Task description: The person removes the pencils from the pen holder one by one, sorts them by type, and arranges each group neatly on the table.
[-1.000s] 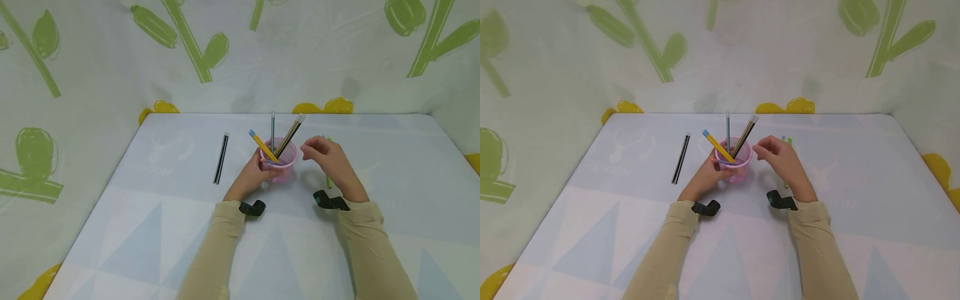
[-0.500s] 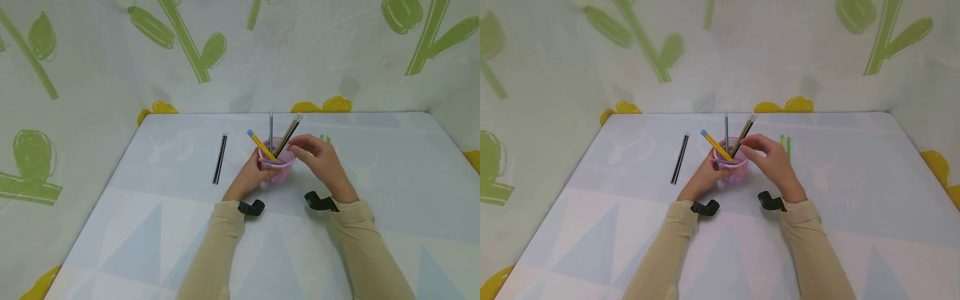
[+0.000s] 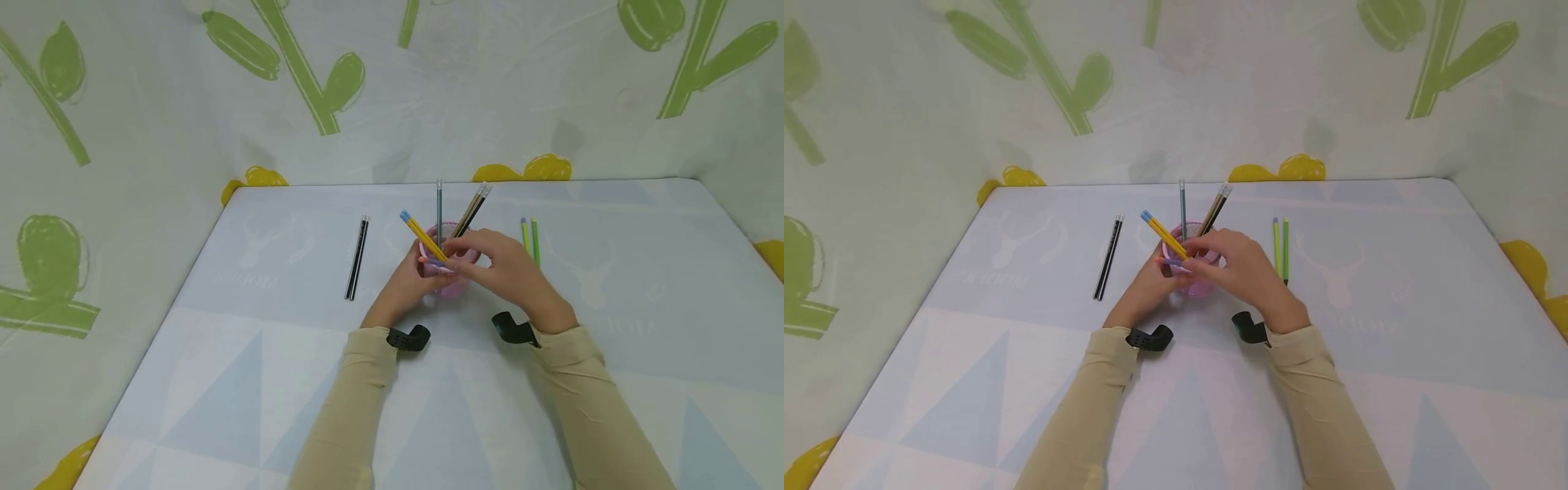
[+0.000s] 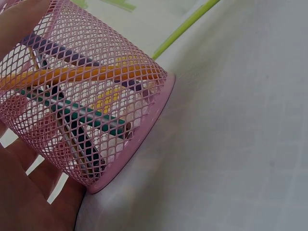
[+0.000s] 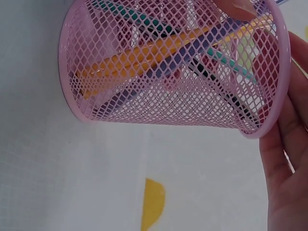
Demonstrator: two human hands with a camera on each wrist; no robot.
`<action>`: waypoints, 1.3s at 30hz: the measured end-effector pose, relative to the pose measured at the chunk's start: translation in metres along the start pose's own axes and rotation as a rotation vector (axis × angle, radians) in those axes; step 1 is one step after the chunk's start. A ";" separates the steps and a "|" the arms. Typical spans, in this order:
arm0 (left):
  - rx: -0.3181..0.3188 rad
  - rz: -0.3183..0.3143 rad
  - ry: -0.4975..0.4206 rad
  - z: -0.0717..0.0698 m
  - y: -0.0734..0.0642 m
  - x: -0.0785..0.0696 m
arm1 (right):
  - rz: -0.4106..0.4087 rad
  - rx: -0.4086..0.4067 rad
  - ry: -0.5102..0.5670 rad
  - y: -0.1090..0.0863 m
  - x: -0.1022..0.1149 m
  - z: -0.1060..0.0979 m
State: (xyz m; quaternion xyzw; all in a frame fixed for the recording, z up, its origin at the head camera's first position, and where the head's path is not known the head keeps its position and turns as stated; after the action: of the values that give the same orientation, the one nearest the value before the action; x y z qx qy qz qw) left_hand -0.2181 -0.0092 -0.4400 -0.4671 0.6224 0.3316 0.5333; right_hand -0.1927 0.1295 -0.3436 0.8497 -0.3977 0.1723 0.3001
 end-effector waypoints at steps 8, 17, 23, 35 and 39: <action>0.015 -0.008 0.006 0.001 0.000 0.000 | -0.089 0.019 -0.129 0.004 0.009 0.006; 0.023 -0.012 -0.026 0.001 -0.001 -0.002 | -0.080 0.033 -0.192 0.003 0.009 0.008; 0.044 -0.017 -0.054 0.000 -0.015 -0.027 | -0.085 0.024 -0.160 0.002 0.009 0.007; 0.038 -0.001 -0.096 0.002 -0.004 -0.012 | -0.044 -0.128 -0.036 -0.001 0.002 -0.007; 0.029 0.014 -0.085 0.003 0.002 -0.001 | 0.013 -0.154 -0.015 -0.003 -0.002 -0.010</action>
State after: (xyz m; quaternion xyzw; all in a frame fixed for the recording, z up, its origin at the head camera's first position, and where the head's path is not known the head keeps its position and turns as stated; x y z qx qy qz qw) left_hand -0.2190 -0.0055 -0.4395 -0.4405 0.6072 0.3460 0.5636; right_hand -0.1921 0.1381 -0.3379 0.8229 -0.4174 0.1369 0.3603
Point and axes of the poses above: each hand's wrist, its own y-axis towards the middle knuckle, its own z-axis out of the palm, x = y × z, the point moved 6 cm from there along y, towards the middle knuckle, and after that the axes turned 3 degrees about -y, right-handed, at the moved point
